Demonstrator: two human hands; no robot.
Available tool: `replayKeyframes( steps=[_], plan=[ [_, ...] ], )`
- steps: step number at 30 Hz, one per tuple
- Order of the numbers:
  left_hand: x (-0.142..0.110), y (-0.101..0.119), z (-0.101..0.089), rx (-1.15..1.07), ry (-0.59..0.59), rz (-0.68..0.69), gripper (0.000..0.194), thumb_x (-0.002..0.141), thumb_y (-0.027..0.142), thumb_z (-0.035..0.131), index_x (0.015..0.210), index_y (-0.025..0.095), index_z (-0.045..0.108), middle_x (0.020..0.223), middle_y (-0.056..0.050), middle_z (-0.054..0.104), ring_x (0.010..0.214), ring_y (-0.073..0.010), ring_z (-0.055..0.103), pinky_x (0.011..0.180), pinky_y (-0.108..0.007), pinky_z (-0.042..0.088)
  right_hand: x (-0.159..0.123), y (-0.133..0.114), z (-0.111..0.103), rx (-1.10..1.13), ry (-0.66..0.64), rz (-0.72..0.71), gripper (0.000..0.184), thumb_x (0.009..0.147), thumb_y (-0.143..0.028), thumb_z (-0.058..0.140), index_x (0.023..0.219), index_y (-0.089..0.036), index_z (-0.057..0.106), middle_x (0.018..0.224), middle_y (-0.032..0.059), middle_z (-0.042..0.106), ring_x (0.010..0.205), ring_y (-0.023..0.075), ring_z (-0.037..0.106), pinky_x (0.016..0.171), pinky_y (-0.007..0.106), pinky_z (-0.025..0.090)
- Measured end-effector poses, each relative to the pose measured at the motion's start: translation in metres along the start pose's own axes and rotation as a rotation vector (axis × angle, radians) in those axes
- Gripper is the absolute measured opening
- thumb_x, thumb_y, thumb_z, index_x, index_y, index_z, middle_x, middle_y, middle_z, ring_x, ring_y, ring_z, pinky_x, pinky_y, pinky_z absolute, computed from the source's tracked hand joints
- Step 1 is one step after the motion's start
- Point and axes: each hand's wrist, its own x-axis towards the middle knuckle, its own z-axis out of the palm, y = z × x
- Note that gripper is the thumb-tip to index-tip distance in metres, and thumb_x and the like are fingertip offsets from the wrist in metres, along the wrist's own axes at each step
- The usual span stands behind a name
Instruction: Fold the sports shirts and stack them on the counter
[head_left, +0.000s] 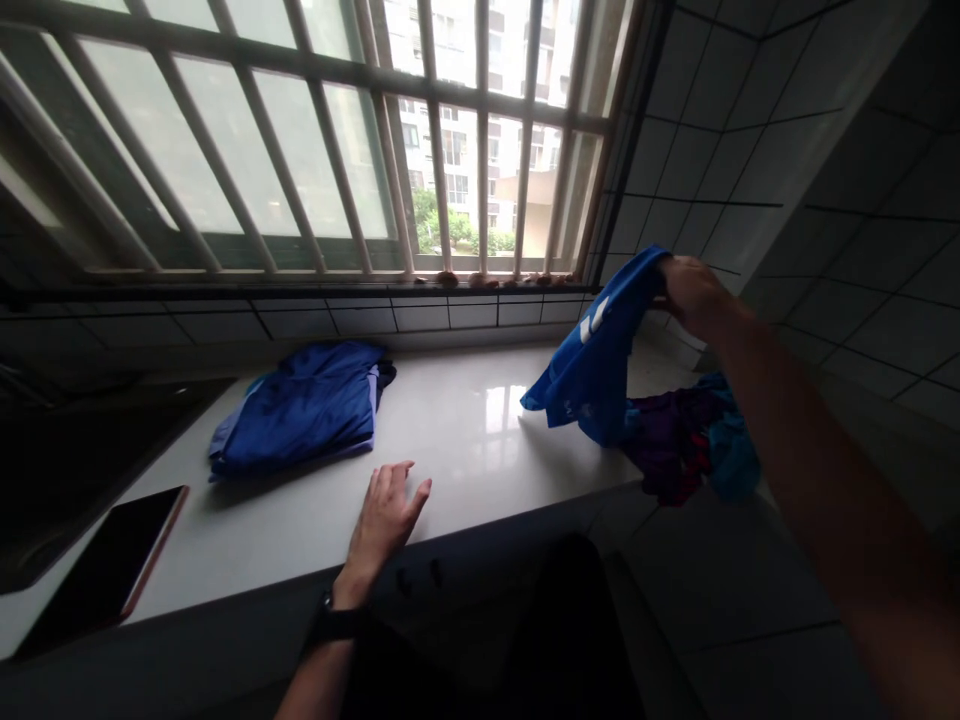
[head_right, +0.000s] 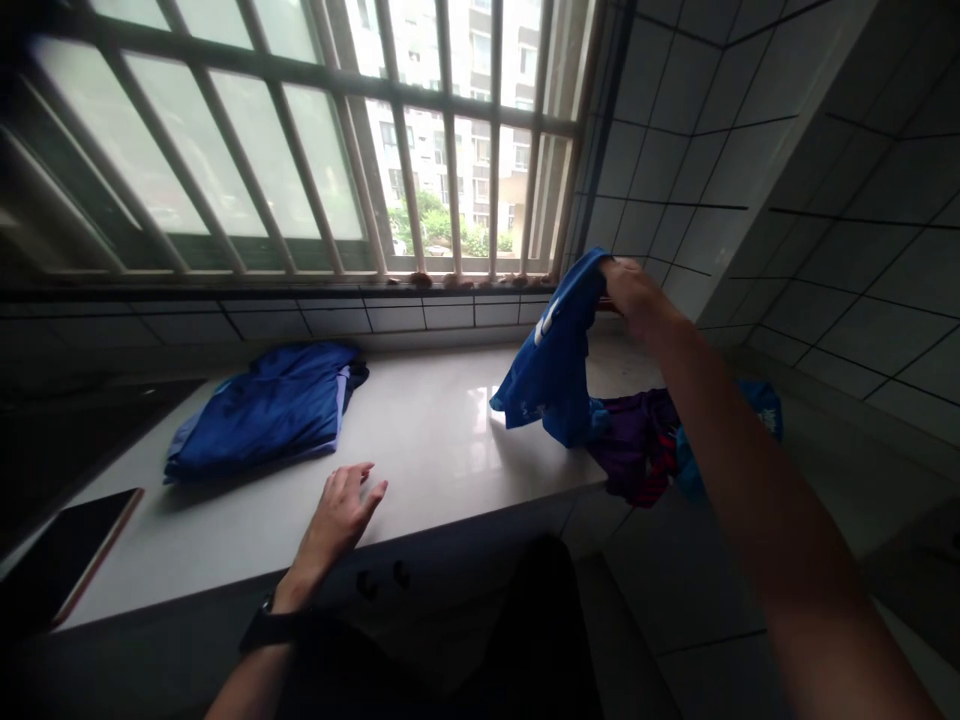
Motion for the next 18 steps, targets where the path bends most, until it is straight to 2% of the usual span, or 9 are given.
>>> replayKeyframes(
  steps=[2, 5, 9, 11, 13, 16, 18],
  plan=[
    [-0.001, 0.002, -0.001, -0.001, -0.004, -0.005, 0.042, 0.095, 0.052, 0.043, 0.114, 0.017, 0.06, 0.105, -0.013, 0.065, 0.103, -0.0296, 0.06, 0.102, -0.052, 0.047, -0.01, -0.007, 0.013, 0.058, -0.101, 0.028, 0.019, 0.103, -0.023, 0.043, 0.087, -0.018, 0.051, 0.077, 0.001, 0.06, 0.076, 0.0131, 0.056, 0.087, 0.035, 0.051],
    [-0.001, 0.005, -0.004, -0.013, -0.026, -0.038, 0.041, 0.095, 0.051, 0.045, 0.114, 0.017, 0.06, 0.105, -0.012, 0.065, 0.103, -0.0288, 0.061, 0.103, -0.052, 0.047, -0.019, -0.025, 0.028, 0.123, -0.21, -0.076, 0.023, 0.105, -0.029, 0.04, 0.093, -0.016, 0.054, 0.087, 0.004, 0.064, 0.083, 0.0146, 0.06, 0.09, 0.039, 0.052],
    [0.0, 0.01, -0.005, -0.016, -0.03, -0.048, 0.04, 0.095, 0.049, 0.048, 0.113, 0.016, 0.06, 0.105, -0.013, 0.065, 0.106, -0.0294, 0.061, 0.102, -0.052, 0.048, -0.019, -0.041, 0.05, 0.166, -0.103, -0.224, 0.024, 0.105, -0.033, 0.043, 0.093, -0.016, 0.055, 0.087, 0.0034, 0.064, 0.089, 0.0143, 0.061, 0.088, 0.034, 0.052],
    [0.001, 0.012, -0.006, -0.026, -0.017, -0.05, 0.038, 0.094, 0.047, 0.05, 0.112, 0.016, 0.061, 0.106, -0.013, 0.066, 0.106, -0.0295, 0.061, 0.104, -0.053, 0.048, -0.019, -0.039, 0.063, 0.24, -0.084, -0.189, 0.025, 0.105, -0.037, 0.043, 0.092, -0.018, 0.054, 0.082, 0.0015, 0.063, 0.086, 0.0137, 0.061, 0.083, 0.03, 0.053],
    [0.001, 0.014, -0.01, -0.07, -0.027, -0.07, 0.036, 0.092, 0.046, 0.052, 0.111, 0.017, 0.061, 0.107, -0.013, 0.067, 0.106, -0.0291, 0.062, 0.106, -0.054, 0.046, -0.019, -0.033, 0.076, 0.331, -0.125, -0.135, 0.031, 0.106, -0.042, 0.04, 0.089, -0.02, 0.054, 0.077, 0.0003, 0.063, 0.081, 0.0131, 0.06, 0.08, 0.028, 0.053],
    [0.002, 0.025, -0.023, -0.217, -0.07, -0.134, 0.032, 0.091, 0.042, 0.054, 0.11, 0.017, 0.06, 0.111, -0.012, 0.068, 0.111, -0.028, 0.063, 0.113, -0.055, 0.04, -0.024, -0.025, 0.091, 0.403, -0.197, -0.098, 0.036, 0.104, -0.047, 0.044, 0.082, -0.02, 0.055, 0.073, 0.0003, 0.064, 0.073, 0.0131, 0.061, 0.077, 0.027, 0.055],
    [0.006, 0.039, -0.036, -0.352, -0.106, -0.158, 0.032, 0.09, 0.039, 0.057, 0.114, 0.018, 0.059, 0.113, -0.011, 0.069, 0.114, -0.027, 0.064, 0.113, -0.053, 0.04, -0.03, -0.024, 0.098, 0.406, -0.256, -0.091, 0.036, 0.101, -0.049, 0.05, 0.08, -0.02, 0.059, 0.073, 0.0009, 0.067, 0.072, 0.0144, 0.064, 0.075, 0.029, 0.057]
  ],
)
